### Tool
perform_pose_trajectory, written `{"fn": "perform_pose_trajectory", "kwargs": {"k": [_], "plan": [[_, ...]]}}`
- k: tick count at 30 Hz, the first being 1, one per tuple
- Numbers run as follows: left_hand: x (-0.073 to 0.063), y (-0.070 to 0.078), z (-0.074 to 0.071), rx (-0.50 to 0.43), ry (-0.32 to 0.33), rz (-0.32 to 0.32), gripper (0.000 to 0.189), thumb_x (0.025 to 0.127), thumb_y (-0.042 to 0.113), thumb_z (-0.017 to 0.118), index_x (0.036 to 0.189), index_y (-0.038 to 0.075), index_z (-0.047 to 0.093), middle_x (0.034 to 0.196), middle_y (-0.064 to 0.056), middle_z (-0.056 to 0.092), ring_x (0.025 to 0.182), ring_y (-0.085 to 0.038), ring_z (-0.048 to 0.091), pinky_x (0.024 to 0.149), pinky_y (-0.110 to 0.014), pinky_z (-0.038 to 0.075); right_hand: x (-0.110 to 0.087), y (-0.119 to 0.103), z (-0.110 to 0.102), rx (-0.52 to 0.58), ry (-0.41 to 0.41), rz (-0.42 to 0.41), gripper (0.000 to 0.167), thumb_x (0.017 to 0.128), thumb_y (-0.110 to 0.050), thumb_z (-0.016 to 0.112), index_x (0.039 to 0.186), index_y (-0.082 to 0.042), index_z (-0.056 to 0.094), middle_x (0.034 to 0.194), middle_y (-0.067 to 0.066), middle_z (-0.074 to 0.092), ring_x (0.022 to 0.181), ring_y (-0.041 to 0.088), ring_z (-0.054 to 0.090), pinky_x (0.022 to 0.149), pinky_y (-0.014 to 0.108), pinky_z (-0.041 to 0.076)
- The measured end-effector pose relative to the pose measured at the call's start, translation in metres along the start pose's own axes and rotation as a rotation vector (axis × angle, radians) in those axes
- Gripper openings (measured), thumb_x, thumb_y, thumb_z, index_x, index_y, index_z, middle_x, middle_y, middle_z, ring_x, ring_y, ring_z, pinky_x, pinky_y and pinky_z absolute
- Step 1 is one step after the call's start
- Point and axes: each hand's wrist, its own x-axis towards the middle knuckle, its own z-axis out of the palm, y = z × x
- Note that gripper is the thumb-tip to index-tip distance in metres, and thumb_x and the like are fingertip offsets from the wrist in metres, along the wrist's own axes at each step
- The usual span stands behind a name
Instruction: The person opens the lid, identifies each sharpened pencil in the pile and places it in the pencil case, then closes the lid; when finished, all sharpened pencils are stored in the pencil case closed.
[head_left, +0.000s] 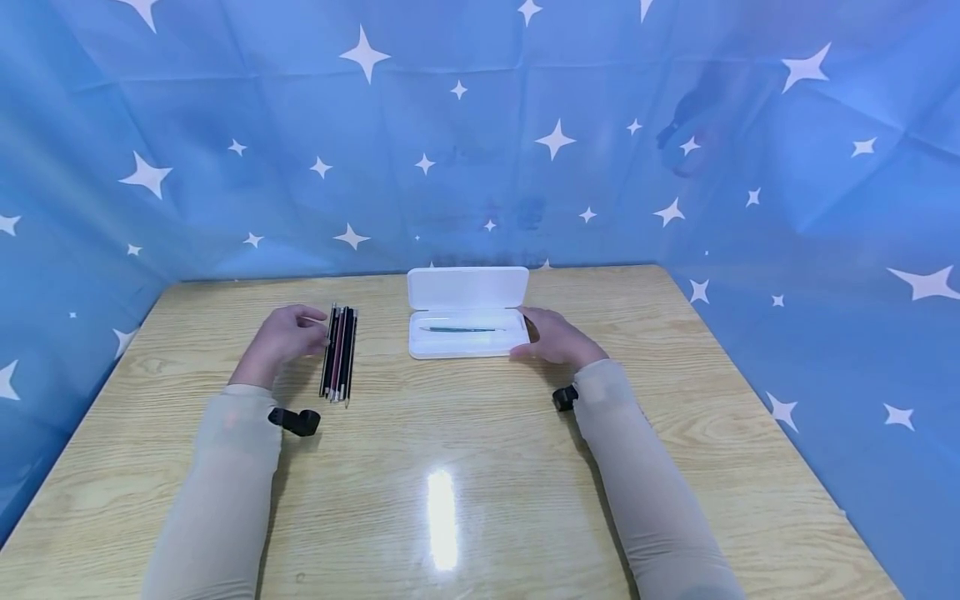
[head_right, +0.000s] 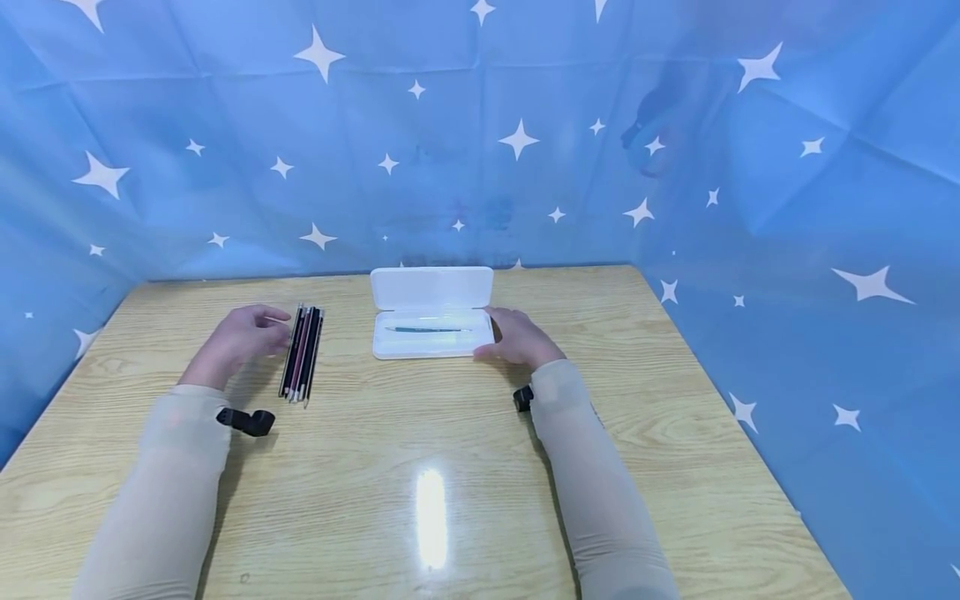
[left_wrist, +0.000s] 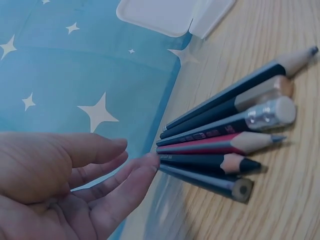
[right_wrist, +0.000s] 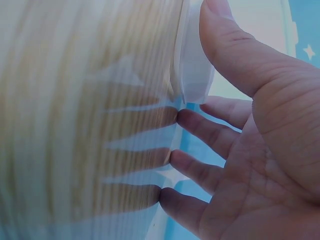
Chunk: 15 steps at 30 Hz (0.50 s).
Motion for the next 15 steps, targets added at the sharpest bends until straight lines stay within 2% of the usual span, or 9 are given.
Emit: {"fn": "perform_pose_trajectory", "kwargs": {"k": [5, 9, 15], "plan": [[-0.0002, 0.0007, 0.0027, 0.006, -0.029, 0.009, 0.048, 0.107, 0.021, 0.050, 0.146, -0.007, 0.043, 0.136, -0.030, 0.052, 0.113, -0.038, 0.066, 0.096, -0.044, 0.056, 0.0005, 0.0009, 0.0005, -0.004, -0.005, 0.008, 0.090, 0.093, -0.035, 0.076, 0.162, -0.011, 0.023, 0.165, 0.014, 0.026, 0.152, 0.034, 0.022, 0.122, 0.053, 0.024], [-0.0013, 0.0019, 0.0028, 0.020, -0.025, 0.006, 0.049, 0.108, 0.024, 0.048, 0.146, -0.007, 0.043, 0.138, -0.030, 0.051, 0.117, -0.040, 0.062, 0.099, -0.046, 0.054, 0.0010, 0.0019, 0.0011, -0.004, -0.007, 0.012, 0.091, 0.093, -0.037, 0.076, 0.162, -0.011, 0.022, 0.166, 0.014, 0.025, 0.152, 0.034, 0.021, 0.122, 0.052, 0.023], [-0.0075, 0.0030, -0.0048, 0.099, -0.007, 0.007, 0.051, 0.108, 0.029, 0.045, 0.145, -0.007, 0.045, 0.132, -0.030, 0.057, 0.114, -0.040, 0.062, 0.097, -0.049, 0.052, 0.0000, 0.0015, 0.0007, -0.010, -0.003, 0.012, 0.093, 0.093, -0.037, 0.075, 0.163, -0.009, 0.020, 0.166, 0.016, 0.024, 0.152, 0.035, 0.021, 0.122, 0.054, 0.023]]}}
